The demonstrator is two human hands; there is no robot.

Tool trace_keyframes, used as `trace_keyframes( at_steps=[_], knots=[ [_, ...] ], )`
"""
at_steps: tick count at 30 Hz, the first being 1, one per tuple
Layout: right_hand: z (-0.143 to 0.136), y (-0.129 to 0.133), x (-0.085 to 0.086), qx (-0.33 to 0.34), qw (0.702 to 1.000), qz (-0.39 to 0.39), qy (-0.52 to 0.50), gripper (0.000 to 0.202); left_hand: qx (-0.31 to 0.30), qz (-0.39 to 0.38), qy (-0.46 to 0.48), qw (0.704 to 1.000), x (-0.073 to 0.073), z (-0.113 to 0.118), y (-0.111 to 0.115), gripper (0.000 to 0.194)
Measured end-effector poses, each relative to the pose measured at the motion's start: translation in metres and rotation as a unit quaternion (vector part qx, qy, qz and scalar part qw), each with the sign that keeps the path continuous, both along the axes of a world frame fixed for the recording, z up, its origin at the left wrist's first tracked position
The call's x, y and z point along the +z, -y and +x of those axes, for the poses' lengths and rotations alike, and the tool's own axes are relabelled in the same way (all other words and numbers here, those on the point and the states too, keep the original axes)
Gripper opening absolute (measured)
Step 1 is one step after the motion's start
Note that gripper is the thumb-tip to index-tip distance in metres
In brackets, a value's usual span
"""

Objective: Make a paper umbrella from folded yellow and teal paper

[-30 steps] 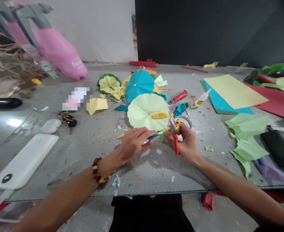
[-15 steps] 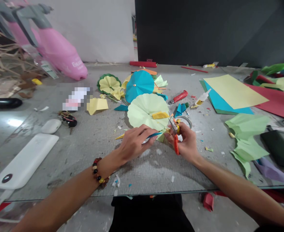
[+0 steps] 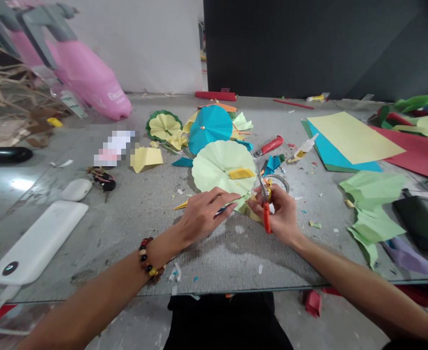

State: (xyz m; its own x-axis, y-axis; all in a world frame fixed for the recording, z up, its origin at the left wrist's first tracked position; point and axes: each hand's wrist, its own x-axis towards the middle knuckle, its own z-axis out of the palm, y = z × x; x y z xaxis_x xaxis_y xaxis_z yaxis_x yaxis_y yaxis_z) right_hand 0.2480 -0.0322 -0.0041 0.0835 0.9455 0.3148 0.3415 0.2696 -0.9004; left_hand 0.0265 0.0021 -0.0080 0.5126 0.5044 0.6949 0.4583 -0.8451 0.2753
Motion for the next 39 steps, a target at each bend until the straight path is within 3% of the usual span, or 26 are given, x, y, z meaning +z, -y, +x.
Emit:
trace_keyframes(
  at_steps=[6,10,13,25,31,36,39],
  knots=[
    [-0.004,0.004,0.009,0.080,0.993,-0.030,-0.085,0.033,-0.038,0.021,0.002,0.999,0.004,-0.001,0.002,0.045],
    [-0.006,0.009,0.003,0.117,0.989,-0.039,-0.079,0.033,-0.094,0.022,-0.004,0.995,0.004,0.000,0.002,0.065],
    [-0.006,0.009,-0.002,0.123,0.987,-0.047,-0.094,0.033,-0.094,0.002,-0.019,0.995,0.002,0.001,0.002,0.069],
    [-0.006,0.006,0.005,0.110,0.986,-0.062,-0.113,0.038,-0.067,-0.004,-0.014,0.998,-0.001,0.001,-0.001,0.051],
    [-0.006,0.006,0.003,0.119,0.985,-0.061,-0.112,0.035,-0.065,-0.006,0.043,0.997,0.001,0.002,0.001,0.050],
    [-0.007,0.006,0.005,0.114,0.983,-0.059,-0.130,0.035,-0.068,-0.004,0.037,0.997,0.001,0.000,0.001,0.024],
    [-0.007,0.004,0.005,0.114,0.981,-0.061,-0.147,0.035,-0.082,-0.003,0.024,0.996,0.001,0.000,-0.001,0.020]
  ],
)
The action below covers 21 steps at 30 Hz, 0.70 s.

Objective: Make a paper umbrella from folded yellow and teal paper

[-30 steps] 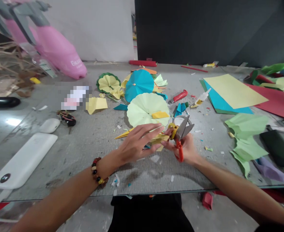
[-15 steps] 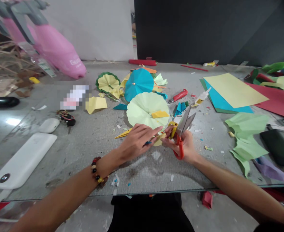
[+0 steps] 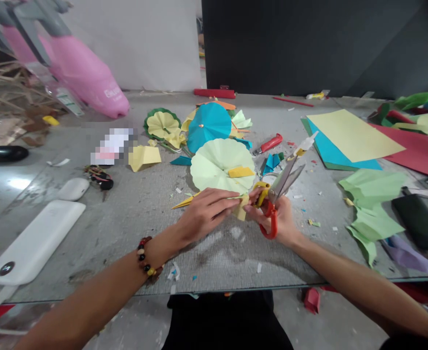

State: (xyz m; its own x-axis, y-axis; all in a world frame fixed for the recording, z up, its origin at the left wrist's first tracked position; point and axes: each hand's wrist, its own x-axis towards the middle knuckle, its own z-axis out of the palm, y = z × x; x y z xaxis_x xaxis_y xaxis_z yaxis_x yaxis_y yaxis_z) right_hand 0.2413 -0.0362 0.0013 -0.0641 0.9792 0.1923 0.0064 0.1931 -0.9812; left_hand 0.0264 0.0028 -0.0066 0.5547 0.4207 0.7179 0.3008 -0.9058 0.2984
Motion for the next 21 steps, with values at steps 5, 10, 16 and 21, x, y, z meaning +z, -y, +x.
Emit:
trace_keyframes(
  at_steps=[5,10,16,21],
  knots=[
    [0.0010,-0.0017,-0.0011,0.000,1.000,-0.023,-0.005,0.035,-0.002,-0.013,0.014,1.000,0.0008,0.0024,-0.0011,0.025],
    [0.0004,-0.0005,-0.0042,0.047,0.998,-0.032,-0.001,0.040,0.037,-0.036,0.031,0.998,-0.0013,0.0003,-0.0015,0.021],
    [-0.0004,0.0000,-0.0013,0.074,0.997,-0.006,0.011,0.028,0.043,-0.083,0.021,0.995,-0.0021,-0.0028,-0.0013,0.022],
    [-0.0023,0.0011,0.0002,0.091,0.996,-0.012,-0.001,0.026,0.046,-0.087,0.029,0.995,-0.0011,-0.0007,-0.0002,0.017]
  ],
)
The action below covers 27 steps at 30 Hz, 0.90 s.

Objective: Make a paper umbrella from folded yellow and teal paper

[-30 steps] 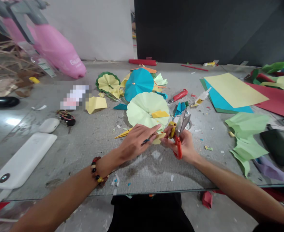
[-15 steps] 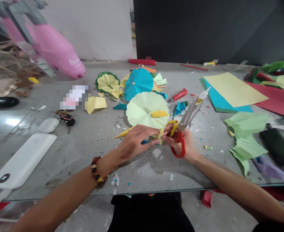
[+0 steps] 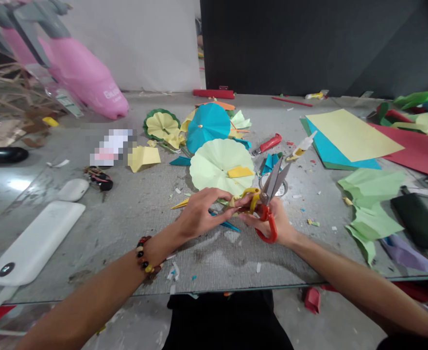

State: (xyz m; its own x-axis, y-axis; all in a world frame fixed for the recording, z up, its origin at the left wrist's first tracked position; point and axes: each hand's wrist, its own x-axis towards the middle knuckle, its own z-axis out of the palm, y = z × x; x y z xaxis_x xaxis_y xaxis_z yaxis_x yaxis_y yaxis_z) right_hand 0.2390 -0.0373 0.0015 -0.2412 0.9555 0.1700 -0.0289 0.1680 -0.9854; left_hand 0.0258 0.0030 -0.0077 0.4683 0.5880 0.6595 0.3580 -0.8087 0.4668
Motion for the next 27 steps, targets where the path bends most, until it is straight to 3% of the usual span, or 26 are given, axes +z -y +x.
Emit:
trace_keyframes(
  at_steps=[11,20,27],
  knots=[
    [0.0042,-0.0038,-0.0042,-0.065,0.997,-0.030,-0.001,0.040,0.024,0.001,0.048,0.999,0.0031,0.0037,0.0025,0.007],
    [0.0043,-0.0027,-0.0049,-0.023,0.999,-0.040,0.002,0.036,-0.003,0.007,0.097,0.995,-0.0009,0.0039,0.0040,0.026],
    [0.0042,-0.0021,-0.0067,-0.040,0.998,-0.039,0.007,0.037,-0.005,0.004,0.064,0.998,0.0031,0.0031,0.0030,0.005]
  ],
)
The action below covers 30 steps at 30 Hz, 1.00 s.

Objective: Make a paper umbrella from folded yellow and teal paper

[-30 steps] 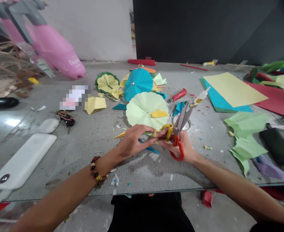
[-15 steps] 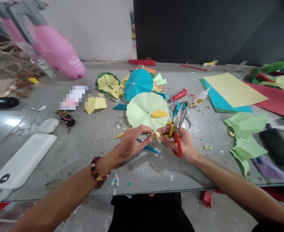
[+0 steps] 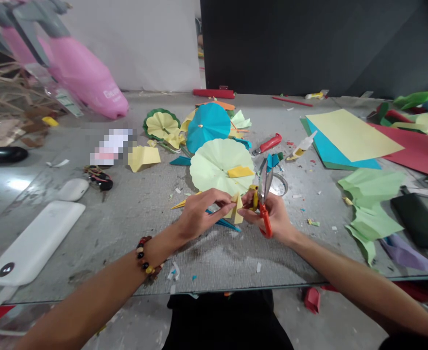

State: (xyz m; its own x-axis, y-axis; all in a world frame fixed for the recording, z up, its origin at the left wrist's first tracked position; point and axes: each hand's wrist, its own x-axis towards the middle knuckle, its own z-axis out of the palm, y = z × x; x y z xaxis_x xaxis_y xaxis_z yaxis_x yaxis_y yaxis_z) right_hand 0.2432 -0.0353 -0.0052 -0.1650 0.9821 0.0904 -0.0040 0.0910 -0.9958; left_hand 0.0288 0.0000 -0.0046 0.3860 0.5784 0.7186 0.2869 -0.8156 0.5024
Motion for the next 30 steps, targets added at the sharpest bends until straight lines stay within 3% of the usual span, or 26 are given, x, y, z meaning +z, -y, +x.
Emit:
trace_keyframes(
  at_steps=[2,9,25,30],
  knots=[
    [-0.0002,-0.0005,0.0003,-0.006,1.000,0.000,-0.004,0.037,-0.012,-0.007,-0.002,1.000,-0.0001,-0.0005,-0.0001,0.008],
    [0.0011,-0.0017,0.0017,-0.002,1.000,0.011,0.012,0.038,-0.023,-0.031,-0.006,0.999,-0.0080,-0.0009,-0.0003,0.052],
    [0.0009,-0.0027,0.0019,-0.037,0.999,0.021,0.002,0.039,0.034,0.015,-0.006,0.999,-0.0065,-0.0006,0.0010,0.024],
    [0.0009,-0.0016,0.0029,-0.031,0.999,0.026,0.019,0.038,-0.005,0.001,-0.044,0.999,-0.0026,-0.0027,-0.0020,0.011]
  ],
)
